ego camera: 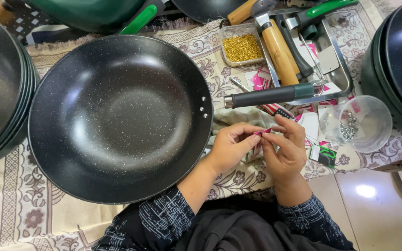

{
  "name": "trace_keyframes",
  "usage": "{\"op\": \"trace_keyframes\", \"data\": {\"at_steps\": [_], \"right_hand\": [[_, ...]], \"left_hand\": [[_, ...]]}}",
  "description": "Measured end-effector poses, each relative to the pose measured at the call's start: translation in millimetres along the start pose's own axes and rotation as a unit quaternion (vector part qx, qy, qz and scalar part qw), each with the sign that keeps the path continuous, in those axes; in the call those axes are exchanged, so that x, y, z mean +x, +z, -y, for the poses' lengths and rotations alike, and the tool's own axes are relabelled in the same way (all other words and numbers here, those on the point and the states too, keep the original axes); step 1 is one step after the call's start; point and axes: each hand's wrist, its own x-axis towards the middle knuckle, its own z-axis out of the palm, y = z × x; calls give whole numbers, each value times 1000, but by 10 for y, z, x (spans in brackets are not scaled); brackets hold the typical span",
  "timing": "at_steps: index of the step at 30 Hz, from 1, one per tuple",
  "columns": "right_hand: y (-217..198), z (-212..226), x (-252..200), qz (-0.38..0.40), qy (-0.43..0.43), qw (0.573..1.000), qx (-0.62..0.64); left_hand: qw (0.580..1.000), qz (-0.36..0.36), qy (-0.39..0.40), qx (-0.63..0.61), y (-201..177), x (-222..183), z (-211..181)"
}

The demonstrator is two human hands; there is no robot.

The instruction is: Assembling handles onto pans, applying labels, and cleaning them with a cloth

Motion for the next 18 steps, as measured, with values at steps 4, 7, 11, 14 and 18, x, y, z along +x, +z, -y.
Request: {"op": "trace_keyframes", "data": {"at_steps": [4,7,11,14,18], "right_hand": [[3,-10,27,2,-9,1000,-9],[-12,-30,33,16,-17,999,-29],[-26,-49,26,23,-9,999,-29],[-30,-95,-38,3,9,1000,6],[-52,-120,-74,-12,22,999,34]], "left_hand": [[1000,-1,12,15,-22,17,-35],[999,-5,17,34,-48,15,-10],[1000,-6,-2,20,-43,15,38],[1000,-5,-20,-2,2,-15,21],[998,-6,-42,-42,-30,7,48]]}}
